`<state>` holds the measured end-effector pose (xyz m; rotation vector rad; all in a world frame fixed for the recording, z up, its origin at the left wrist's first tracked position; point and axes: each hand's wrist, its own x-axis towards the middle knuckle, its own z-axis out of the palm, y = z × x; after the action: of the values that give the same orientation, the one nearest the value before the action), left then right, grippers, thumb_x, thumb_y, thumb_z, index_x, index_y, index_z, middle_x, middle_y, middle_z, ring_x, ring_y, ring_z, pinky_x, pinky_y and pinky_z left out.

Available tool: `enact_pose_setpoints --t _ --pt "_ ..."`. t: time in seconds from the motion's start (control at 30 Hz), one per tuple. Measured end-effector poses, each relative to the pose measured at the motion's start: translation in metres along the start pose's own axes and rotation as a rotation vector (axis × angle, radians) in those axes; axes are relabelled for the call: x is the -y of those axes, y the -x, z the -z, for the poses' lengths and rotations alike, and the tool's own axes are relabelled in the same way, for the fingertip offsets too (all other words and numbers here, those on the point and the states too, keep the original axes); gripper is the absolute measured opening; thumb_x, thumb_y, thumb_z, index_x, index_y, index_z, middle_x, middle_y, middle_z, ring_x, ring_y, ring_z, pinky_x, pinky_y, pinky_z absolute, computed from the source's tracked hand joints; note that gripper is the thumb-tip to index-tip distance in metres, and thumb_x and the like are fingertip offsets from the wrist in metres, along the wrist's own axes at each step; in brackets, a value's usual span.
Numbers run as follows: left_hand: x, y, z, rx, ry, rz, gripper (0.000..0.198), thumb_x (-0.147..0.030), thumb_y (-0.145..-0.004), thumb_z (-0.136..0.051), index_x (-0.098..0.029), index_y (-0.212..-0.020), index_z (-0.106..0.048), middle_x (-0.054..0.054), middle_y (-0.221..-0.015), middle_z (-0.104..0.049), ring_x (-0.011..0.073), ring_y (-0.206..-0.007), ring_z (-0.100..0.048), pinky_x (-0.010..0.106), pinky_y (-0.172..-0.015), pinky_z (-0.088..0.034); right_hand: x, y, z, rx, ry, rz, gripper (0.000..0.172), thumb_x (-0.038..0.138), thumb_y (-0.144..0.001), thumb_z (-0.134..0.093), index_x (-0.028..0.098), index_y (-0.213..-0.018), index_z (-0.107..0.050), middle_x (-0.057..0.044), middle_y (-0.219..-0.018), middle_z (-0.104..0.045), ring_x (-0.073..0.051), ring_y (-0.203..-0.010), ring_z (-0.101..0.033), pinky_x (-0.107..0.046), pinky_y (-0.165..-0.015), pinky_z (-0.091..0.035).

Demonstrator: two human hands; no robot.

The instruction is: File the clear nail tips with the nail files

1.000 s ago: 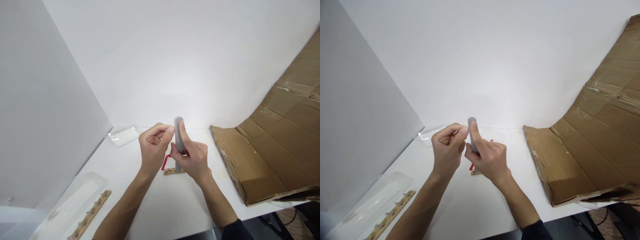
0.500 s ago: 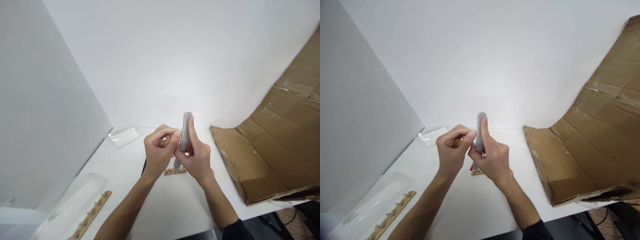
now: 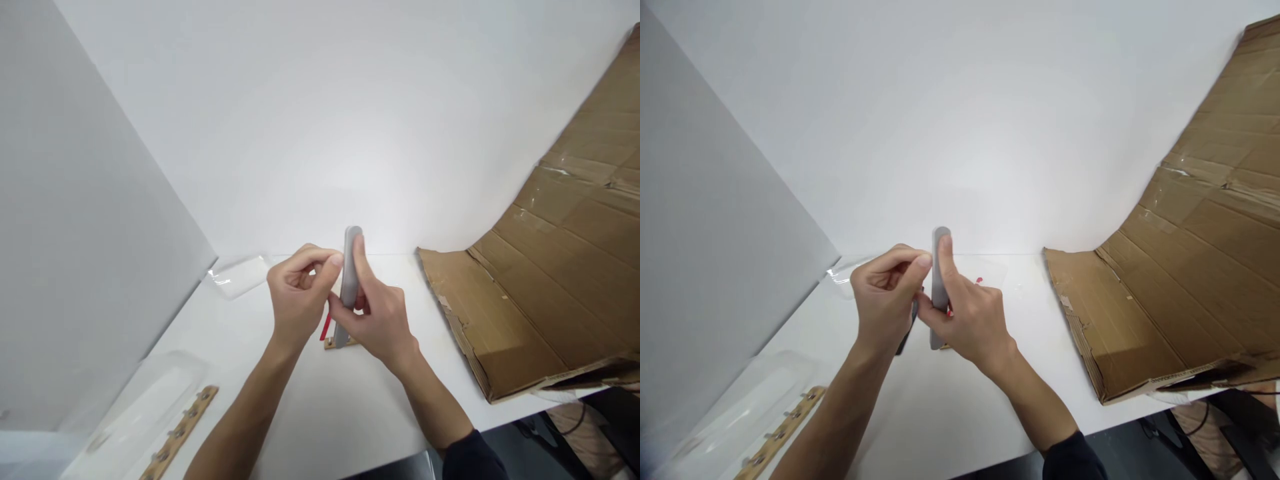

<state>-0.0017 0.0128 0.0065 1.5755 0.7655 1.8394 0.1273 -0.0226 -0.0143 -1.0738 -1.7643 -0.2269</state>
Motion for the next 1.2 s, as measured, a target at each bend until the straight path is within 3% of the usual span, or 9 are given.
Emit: enact_pose_setpoints --t 0.23,0.4,0.53,0.67,0.87,0.97,1.1,1.2 --pt "-0.006 -0.004 0.003 0.125 0.002 -0.026 0.014 -0.018 -0.088 -0.073 -0.019 -0.074 -0.076 0.0 -0.067 -0.064 0.01 -0.059 -0.051 0.023 -0.049 -0.037 -0.005 -0.005 0.017 0.06 -0.233 -0.081 0.074 0.026 -0.1 -0.062 0.03 -0.169 -0.034 0.011 -0.062 -0.046 -0.01 -0.05 -0.038 -0.022 -0.047 -0.043" --pt "-0.003 -0.009 0.006 0.142 0.094 0.064 0.015 -0.022 -0.088 -0.074 -0.019 -0.073 -0.077 -0.002 -0.063 -0.06 0.0056 -0.047 -0.036 0.024 -0.043 -0.028 -0.014 -0.007 0.031 0.187 -0.353 -0.074 0.075 0.024 -0.096 -0.066 0.033 -0.166 -0.041 0.01 -0.064 -0.043 -0.009 -0.052 -0.037 -0.021 -0.048 -0.042" --pt "0.002 -0.011 0.012 0.232 0.216 0.191 0.024 -0.037 -0.093 -0.075 -0.018 -0.078 -0.077 -0.003 -0.062 -0.053 0.0031 -0.042 -0.025 0.024 -0.038 -0.017 -0.022 -0.01 0.042 0.063 -0.315 -0.117 0.061 0.025 -0.097 -0.068 0.03 -0.157 -0.057 0.01 -0.064 -0.036 -0.01 -0.053 -0.035 -0.022 -0.049 -0.041" --pt "0.005 -0.011 0.014 0.28 0.27 0.255 0.031 -0.045 -0.093 -0.077 -0.018 -0.078 -0.075 -0.002 -0.066 -0.052 0.0023 -0.043 -0.023 0.024 -0.038 -0.013 -0.02 -0.012 0.044 -0.005 -0.303 -0.074 0.059 0.023 -0.097 -0.067 0.029 -0.155 -0.059 0.009 -0.064 -0.036 -0.01 -0.052 -0.035 -0.023 -0.047 -0.039" --pt "0.004 -0.012 0.013 0.396 0.305 0.261 0.036 -0.049 -0.092 -0.078 -0.017 -0.076 -0.072 -0.005 -0.058 -0.041 0.0035 -0.043 -0.024 0.022 -0.038 -0.017 -0.013 -0.01 0.04 0.072 -0.319 0.051 0.058 0.02 -0.098 -0.064 0.031 -0.154 -0.06 0.008 -0.066 -0.041 -0.01 -0.054 -0.038 -0.023 -0.049 -0.04" --pt "0.001 -0.015 0.014 0.391 0.273 0.189 0.034 -0.045 -0.093 -0.077 -0.017 -0.076 -0.073 -0.004 -0.059 -0.047 0.0043 -0.044 -0.028 0.023 -0.04 -0.024 -0.015 -0.01 0.044 0.109 -0.318 0.05 0.057 0.017 -0.098 -0.064 0.031 -0.153 -0.061 0.007 -0.067 -0.041 -0.01 -0.055 -0.037 -0.023 -0.051 -0.039" --pt "-0.001 -0.016 0.016 0.351 0.153 0.06 0.026 -0.037 -0.094 -0.076 -0.018 -0.075 -0.074 0.0 -0.068 -0.059 0.0089 -0.057 -0.046 0.024 -0.052 -0.04 -0.019 -0.009 0.054 0.196 -0.267 0.025 0.052 0.016 -0.098 -0.064 0.03 -0.148 -0.067 0.007 -0.067 -0.041 -0.01 -0.056 -0.035 -0.023 -0.053 -0.037" --pt "-0.002 -0.013 0.019 0.384 0.059 0.02 0.021 -0.03 -0.095 -0.074 -0.019 -0.078 -0.076 0.001 -0.07 -0.061 0.011 -0.063 -0.05 0.025 -0.055 -0.041 -0.021 -0.008 0.061 0.209 -0.208 0.041 0.052 0.013 -0.096 -0.064 0.029 -0.145 -0.069 0.008 -0.067 -0.04 -0.01 -0.057 -0.035 -0.024 -0.054 -0.036"
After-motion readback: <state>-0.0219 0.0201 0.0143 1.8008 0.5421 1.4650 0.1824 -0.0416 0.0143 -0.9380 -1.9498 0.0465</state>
